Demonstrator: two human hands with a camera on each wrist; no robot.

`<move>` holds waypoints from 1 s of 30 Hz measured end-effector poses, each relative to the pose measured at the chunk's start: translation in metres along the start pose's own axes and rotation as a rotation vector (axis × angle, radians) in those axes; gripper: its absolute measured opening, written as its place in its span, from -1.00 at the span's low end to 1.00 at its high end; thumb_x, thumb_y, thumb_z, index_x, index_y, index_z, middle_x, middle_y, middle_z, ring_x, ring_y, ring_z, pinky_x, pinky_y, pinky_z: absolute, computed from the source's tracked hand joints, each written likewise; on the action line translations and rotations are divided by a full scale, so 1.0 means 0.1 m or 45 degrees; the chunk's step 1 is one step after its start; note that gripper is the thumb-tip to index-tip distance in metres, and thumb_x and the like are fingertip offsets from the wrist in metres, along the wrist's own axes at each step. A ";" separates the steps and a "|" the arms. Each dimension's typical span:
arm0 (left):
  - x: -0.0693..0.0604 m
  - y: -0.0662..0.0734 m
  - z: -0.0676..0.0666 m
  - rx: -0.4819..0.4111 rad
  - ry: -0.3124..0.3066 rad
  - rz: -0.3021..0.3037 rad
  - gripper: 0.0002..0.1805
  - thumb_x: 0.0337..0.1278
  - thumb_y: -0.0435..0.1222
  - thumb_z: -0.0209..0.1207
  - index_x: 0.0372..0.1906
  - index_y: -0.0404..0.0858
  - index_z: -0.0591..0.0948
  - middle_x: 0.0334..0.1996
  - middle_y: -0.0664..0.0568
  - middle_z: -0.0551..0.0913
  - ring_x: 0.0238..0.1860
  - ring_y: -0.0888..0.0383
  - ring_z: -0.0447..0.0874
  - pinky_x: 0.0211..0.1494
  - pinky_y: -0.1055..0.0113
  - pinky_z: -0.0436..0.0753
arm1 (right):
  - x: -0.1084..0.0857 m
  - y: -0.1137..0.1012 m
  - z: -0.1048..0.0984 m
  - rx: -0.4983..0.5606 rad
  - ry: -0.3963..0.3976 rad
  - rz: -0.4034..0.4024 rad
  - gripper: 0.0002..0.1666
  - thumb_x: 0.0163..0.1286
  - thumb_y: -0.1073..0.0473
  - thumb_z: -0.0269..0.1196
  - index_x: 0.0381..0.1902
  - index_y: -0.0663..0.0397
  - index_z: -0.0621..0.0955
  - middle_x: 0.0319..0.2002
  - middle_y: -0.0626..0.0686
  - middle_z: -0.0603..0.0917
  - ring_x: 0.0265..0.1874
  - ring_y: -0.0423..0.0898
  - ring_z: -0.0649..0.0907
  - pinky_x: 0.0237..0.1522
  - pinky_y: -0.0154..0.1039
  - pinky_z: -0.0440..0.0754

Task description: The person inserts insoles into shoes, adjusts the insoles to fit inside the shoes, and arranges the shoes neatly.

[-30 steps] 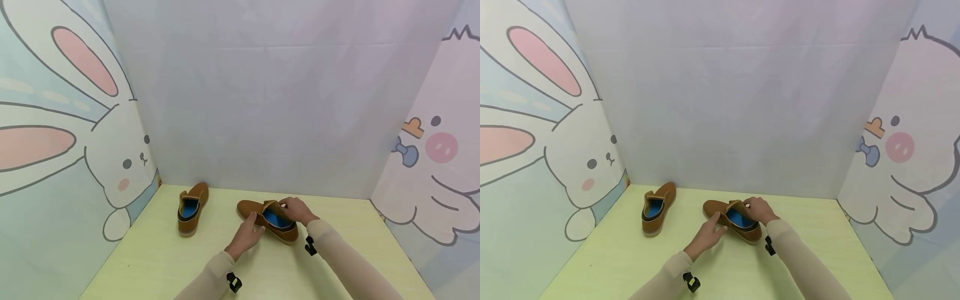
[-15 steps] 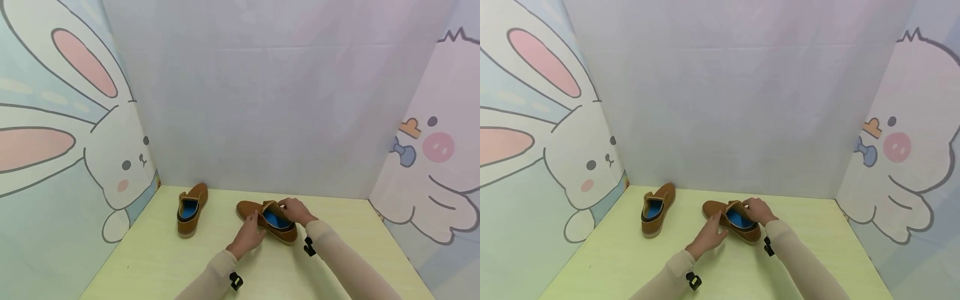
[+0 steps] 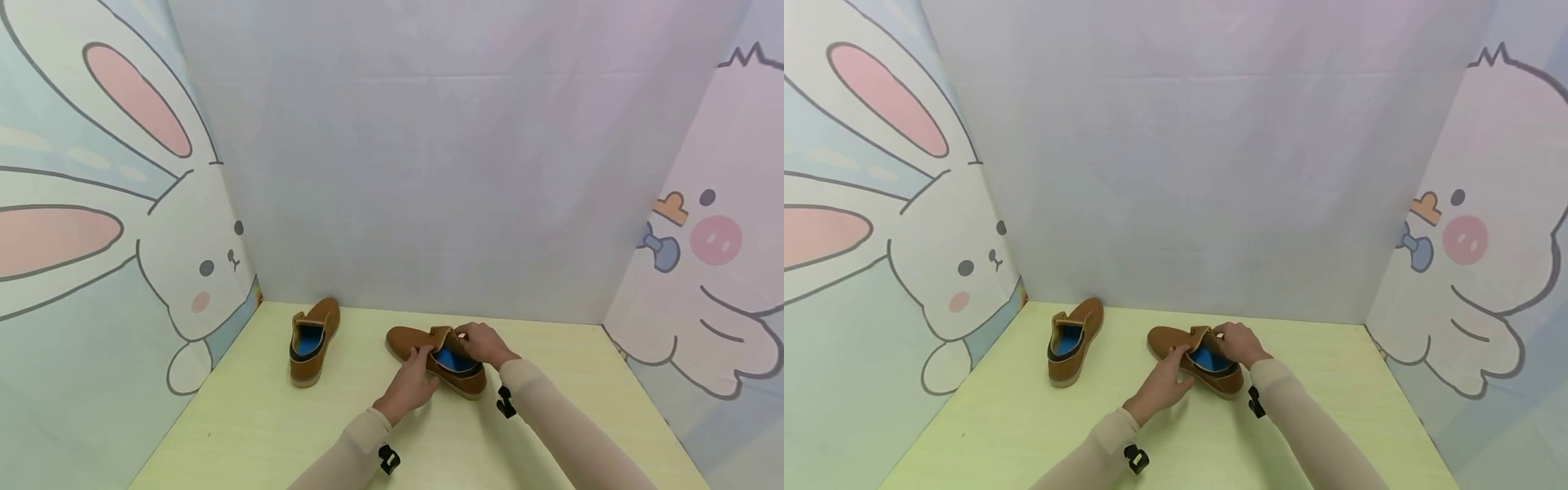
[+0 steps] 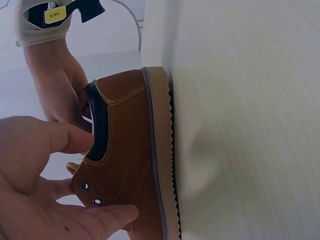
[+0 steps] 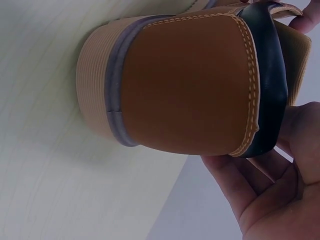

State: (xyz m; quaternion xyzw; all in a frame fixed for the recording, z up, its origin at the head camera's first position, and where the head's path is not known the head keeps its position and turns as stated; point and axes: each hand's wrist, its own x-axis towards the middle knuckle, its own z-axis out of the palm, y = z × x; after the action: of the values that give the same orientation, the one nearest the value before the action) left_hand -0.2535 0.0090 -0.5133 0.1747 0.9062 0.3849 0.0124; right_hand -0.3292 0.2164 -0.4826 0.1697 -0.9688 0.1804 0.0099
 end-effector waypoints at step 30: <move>-0.06 0.06 0.07 -0.330 0.039 -0.096 -0.04 0.39 -0.22 0.19 0.57 -0.53 -0.14 0.54 -0.44 -0.01 0.41 -0.29 0.31 0.32 -0.16 0.42 | 0.00 -0.02 0.04 0.064 0.002 0.044 -0.72 0.46 0.30 0.23 0.07 0.18 0.72 -0.13 0.19 0.75 -0.22 0.10 0.74 -0.26 -0.02 0.71</move>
State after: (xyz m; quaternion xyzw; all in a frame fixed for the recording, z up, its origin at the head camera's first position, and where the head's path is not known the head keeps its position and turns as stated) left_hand -0.2445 0.0159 -0.5144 0.1316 0.8549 0.5005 0.0355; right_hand -0.3282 0.2132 -0.4860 0.1528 -0.9668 0.2049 0.0033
